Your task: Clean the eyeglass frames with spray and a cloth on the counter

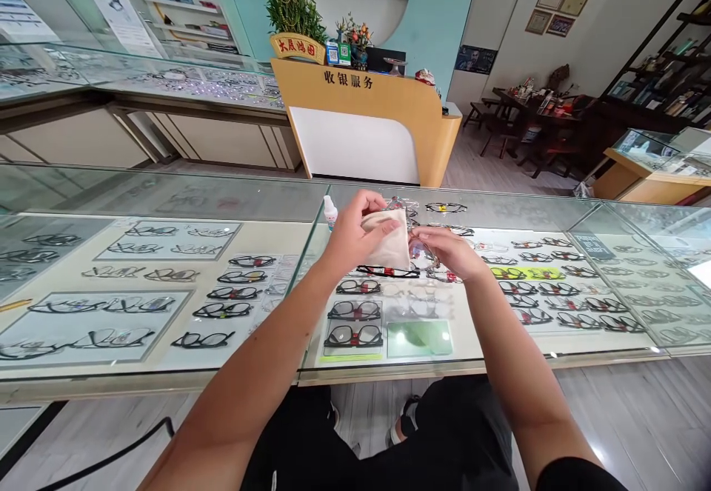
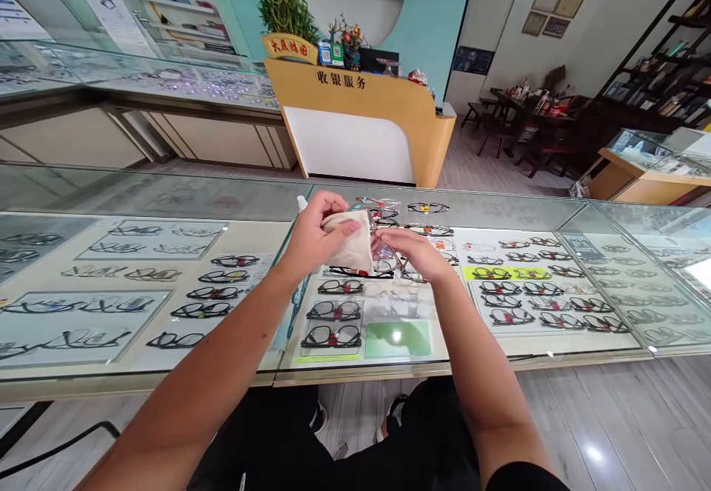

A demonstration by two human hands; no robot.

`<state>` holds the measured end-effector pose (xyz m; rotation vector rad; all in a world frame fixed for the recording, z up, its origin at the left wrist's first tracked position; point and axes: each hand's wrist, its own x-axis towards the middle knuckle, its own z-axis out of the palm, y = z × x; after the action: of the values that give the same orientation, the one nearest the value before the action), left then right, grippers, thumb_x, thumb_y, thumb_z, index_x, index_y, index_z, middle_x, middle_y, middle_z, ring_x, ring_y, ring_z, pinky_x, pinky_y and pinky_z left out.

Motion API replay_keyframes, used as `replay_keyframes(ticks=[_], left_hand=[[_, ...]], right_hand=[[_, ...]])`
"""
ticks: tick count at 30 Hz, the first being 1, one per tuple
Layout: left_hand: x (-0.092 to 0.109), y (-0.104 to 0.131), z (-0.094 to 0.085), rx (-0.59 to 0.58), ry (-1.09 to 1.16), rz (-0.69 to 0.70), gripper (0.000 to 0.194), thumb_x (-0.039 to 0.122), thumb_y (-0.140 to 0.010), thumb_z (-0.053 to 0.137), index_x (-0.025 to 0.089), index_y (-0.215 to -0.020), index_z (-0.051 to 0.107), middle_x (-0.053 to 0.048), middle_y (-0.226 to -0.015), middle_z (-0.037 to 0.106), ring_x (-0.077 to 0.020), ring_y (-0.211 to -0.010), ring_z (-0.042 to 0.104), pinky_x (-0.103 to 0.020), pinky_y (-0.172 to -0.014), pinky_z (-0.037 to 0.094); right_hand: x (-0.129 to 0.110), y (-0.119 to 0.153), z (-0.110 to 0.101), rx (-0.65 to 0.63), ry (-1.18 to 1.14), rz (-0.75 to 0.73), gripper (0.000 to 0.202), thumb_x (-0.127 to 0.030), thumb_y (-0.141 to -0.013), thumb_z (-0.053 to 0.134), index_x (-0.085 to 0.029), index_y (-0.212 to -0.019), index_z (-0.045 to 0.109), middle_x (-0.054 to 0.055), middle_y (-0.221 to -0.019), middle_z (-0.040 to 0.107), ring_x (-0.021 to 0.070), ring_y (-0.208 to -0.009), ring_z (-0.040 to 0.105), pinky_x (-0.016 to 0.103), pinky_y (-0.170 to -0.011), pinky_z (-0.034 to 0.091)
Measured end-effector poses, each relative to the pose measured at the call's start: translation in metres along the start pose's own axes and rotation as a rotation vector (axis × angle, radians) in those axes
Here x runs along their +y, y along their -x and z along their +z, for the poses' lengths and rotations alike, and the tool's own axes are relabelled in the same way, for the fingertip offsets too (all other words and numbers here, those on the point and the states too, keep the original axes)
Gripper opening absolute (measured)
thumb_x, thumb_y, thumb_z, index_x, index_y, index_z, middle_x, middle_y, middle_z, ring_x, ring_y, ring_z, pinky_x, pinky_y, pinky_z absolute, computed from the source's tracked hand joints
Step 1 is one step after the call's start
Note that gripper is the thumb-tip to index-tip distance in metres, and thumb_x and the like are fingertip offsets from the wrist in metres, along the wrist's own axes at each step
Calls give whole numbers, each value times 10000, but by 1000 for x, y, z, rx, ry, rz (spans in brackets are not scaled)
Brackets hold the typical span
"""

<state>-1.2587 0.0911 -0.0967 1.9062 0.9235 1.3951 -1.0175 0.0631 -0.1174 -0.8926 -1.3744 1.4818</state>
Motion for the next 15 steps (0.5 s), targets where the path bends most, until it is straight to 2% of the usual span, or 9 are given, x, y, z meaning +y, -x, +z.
replay_keyframes(ticks=[3, 5, 7, 11, 13, 15], left_hand=[[-1, 1, -2, -13, -50, 3, 395, 433, -862, 853, 255, -1102, 594, 2, -949, 608, -183, -854, 584, -330, -803, 471], [-3, 1, -3, -10, -72, 8, 410, 430, -861, 861, 262, -1115, 587, 0, -972, 592, -190, -881, 583, -338, -821, 475], [-5, 1, -2, 26, -120, 40, 415, 412, -858, 874, 269, -1103, 571, -14, -1034, 593, -204, -944, 587, -355, -867, 486], [-7, 0, 2, 211, -253, 175, 490, 396, -822, 933, 263, -923, 473, -38, -1087, 563, -237, -1043, 570, -401, -942, 488], [-5, 2, 3, 235, -282, 201, 558, 431, -837, 935, 249, -812, 407, -19, -950, 531, -221, -935, 544, -386, -874, 472], [0, 5, 5, 188, -261, 171, 571, 462, -893, 893, 239, -746, 387, 23, -770, 452, -179, -752, 456, -348, -749, 417]], right_hand=[[-9, 2, 1, -181, 57, -44, 296, -499, -951, 775, -224, -951, 883, 62, -977, 795, 264, -974, 704, 424, -1026, 522], [-16, 4, 2, -255, 104, -71, 331, -510, -998, 717, -227, -956, 884, 69, -959, 782, 277, -967, 701, 437, -1016, 522], [-21, 5, 4, -276, 143, -77, 357, -540, -1010, 692, -241, -972, 884, 78, -965, 789, 296, -974, 697, 455, -1017, 521], [-24, 7, 7, -276, 165, -72, 385, -582, -1020, 671, -260, -1003, 882, 90, -1021, 814, 318, -1023, 703, 480, -1064, 516], [-22, 8, 8, -253, 147, -78, 376, -581, -1013, 686, -259, -1009, 880, 88, -1030, 813, 313, -1014, 705, 477, -1062, 524], [-20, 8, 9, -232, 124, -83, 358, -568, -1002, 704, -253, -1003, 874, 82, -1022, 804, 299, -982, 701, 465, -1041, 533]])
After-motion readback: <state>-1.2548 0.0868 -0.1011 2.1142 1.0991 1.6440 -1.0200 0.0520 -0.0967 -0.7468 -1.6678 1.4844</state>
